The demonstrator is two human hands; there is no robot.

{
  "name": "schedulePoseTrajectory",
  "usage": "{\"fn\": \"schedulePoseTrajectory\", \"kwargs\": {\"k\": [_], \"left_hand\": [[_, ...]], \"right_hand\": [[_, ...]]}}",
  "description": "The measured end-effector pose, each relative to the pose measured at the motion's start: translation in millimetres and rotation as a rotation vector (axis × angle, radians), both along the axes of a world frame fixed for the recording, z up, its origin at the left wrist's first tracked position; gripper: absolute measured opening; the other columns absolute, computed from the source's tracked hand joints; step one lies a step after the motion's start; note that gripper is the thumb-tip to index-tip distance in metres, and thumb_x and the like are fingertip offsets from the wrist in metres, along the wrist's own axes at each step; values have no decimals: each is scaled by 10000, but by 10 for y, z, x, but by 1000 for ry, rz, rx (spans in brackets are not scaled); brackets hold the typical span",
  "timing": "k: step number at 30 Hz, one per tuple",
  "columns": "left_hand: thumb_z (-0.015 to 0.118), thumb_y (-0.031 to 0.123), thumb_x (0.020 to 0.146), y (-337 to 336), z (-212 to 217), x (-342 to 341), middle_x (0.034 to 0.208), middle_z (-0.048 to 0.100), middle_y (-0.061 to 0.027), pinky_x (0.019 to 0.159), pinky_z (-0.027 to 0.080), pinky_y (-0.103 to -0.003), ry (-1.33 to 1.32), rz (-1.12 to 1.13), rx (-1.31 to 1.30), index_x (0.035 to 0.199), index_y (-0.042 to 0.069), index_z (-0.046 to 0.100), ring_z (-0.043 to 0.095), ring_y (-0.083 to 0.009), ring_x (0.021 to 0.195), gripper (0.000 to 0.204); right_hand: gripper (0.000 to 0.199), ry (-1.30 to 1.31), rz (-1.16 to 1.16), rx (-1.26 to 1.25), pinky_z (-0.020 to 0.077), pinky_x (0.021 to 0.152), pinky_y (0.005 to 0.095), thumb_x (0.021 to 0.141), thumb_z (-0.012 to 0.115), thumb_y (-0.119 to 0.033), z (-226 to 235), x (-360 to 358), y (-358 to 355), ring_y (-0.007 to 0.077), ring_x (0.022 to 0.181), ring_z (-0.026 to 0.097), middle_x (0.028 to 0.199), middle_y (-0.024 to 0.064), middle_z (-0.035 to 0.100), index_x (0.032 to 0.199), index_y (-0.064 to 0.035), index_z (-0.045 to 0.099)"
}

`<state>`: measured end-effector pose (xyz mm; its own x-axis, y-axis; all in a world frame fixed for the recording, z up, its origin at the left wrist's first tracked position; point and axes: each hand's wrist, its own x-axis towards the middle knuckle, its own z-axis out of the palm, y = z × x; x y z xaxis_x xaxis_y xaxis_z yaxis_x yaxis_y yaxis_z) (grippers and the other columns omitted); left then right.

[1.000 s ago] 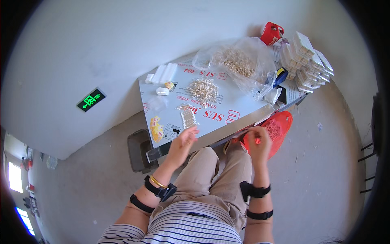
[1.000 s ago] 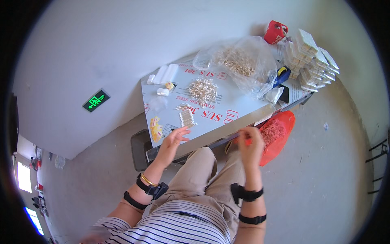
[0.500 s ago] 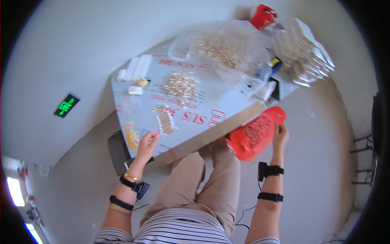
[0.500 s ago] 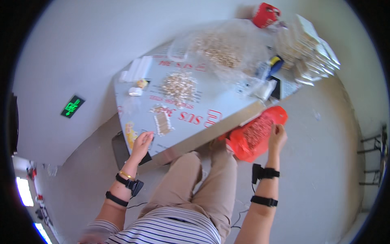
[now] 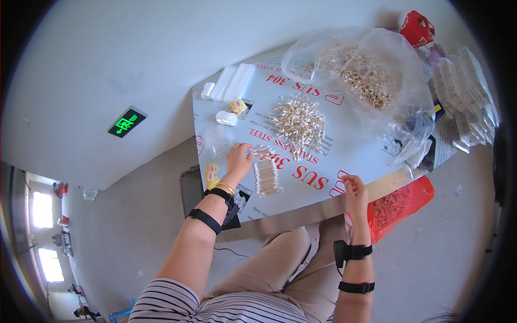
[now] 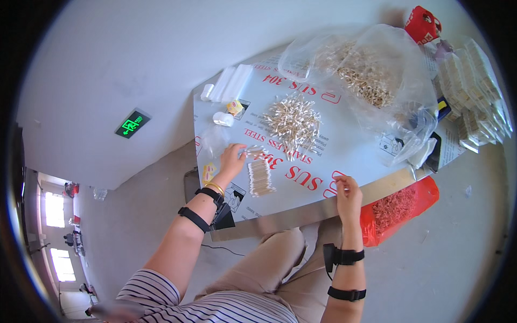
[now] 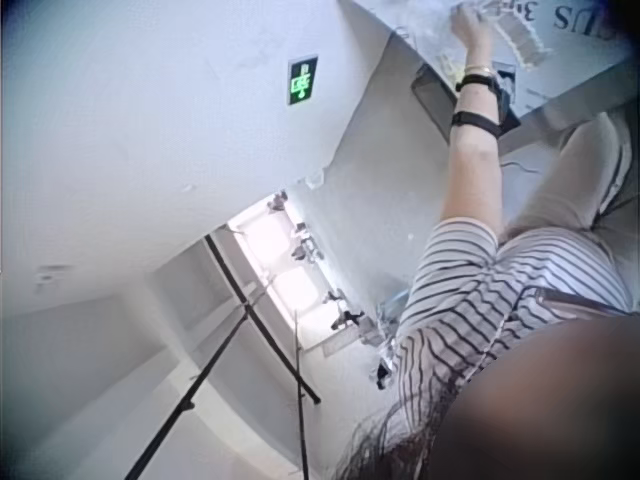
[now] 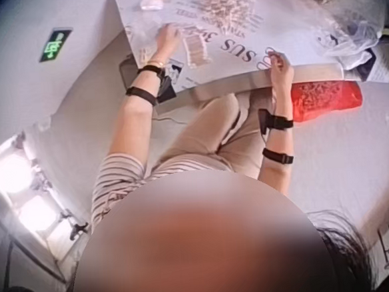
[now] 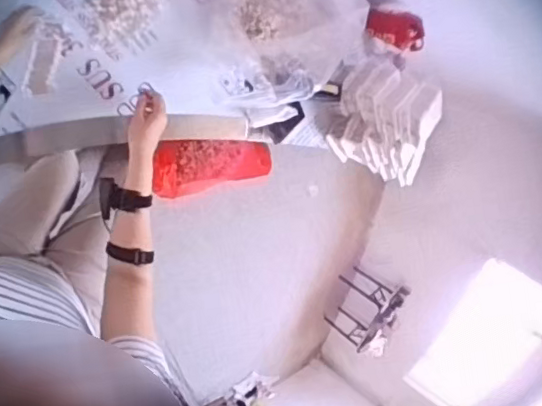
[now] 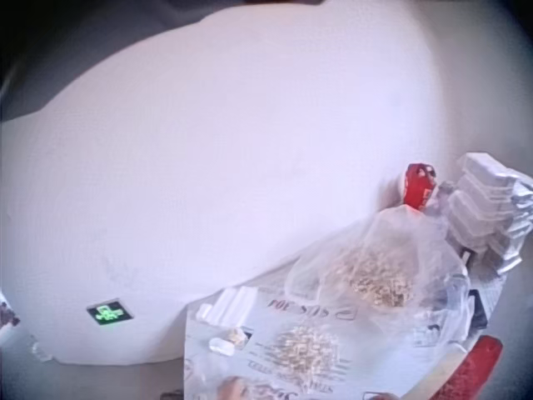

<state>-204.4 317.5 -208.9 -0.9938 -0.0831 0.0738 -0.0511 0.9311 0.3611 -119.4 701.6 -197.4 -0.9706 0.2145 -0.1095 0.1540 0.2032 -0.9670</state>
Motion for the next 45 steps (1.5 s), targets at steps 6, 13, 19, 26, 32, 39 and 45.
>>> {"fn": "schedulePoseTrajectory", "kwargs": {"k": [6,13,19,26,32,39,45], "left_hand": [[673,163,882,-69,-61,-168,986,646,-89,855,494,-401,82,-159,120,989,91,711,619,-287,989,134],[762,186,833,-74,61,-220,935,643,-92,804,510,-369,-152,-255,241,917,46,702,632,-248,902,174],[804,177,786,-72,100,-339,893,649,-74,793,512,-366,-158,-337,154,877,47,695,641,-239,882,192],[752,133,817,9,188,-355,943,666,-68,905,460,-429,-80,-250,163,940,86,711,635,-274,946,138],[500,464,986,415,-82,292,1564,312,-220,1193,191,-511,65,-429,-343,1477,-44,358,265,-327,1476,721],[361,627,976,423,-142,16,1611,176,-243,1215,9,-542,-40,-300,-323,1528,-80,181,124,-325,1521,915],[357,635,974,553,-146,155,1594,232,-246,1215,3,-543,-54,-293,-376,1510,-98,226,162,-330,1512,918]], "right_hand": [[90,155,-68,333,438,829,411,916,600,-104,-305,-203,-445,298,901,553,902,108,595,933,-53,672],[87,168,-130,795,397,844,440,922,580,-166,-358,-234,-654,314,971,529,983,94,569,959,-88,590],[91,162,-128,826,398,843,438,922,580,-168,-380,-231,-646,309,964,530,971,99,564,968,-90,583],[90,165,-134,835,399,844,436,921,577,-165,-366,-240,-662,308,958,533,969,98,564,965,-87,583],[94,159,-131,840,399,848,437,914,572,-164,-366,-243,-649,312,960,531,959,104,565,957,-82,585],[93,194,-142,837,398,848,424,920,568,-159,-371,-251,-684,311,940,534,939,112,561,954,-73,579],[91,182,-145,829,399,847,426,921,568,-156,-384,-237,-642,314,937,534,935,113,559,951,-71,577]]}}
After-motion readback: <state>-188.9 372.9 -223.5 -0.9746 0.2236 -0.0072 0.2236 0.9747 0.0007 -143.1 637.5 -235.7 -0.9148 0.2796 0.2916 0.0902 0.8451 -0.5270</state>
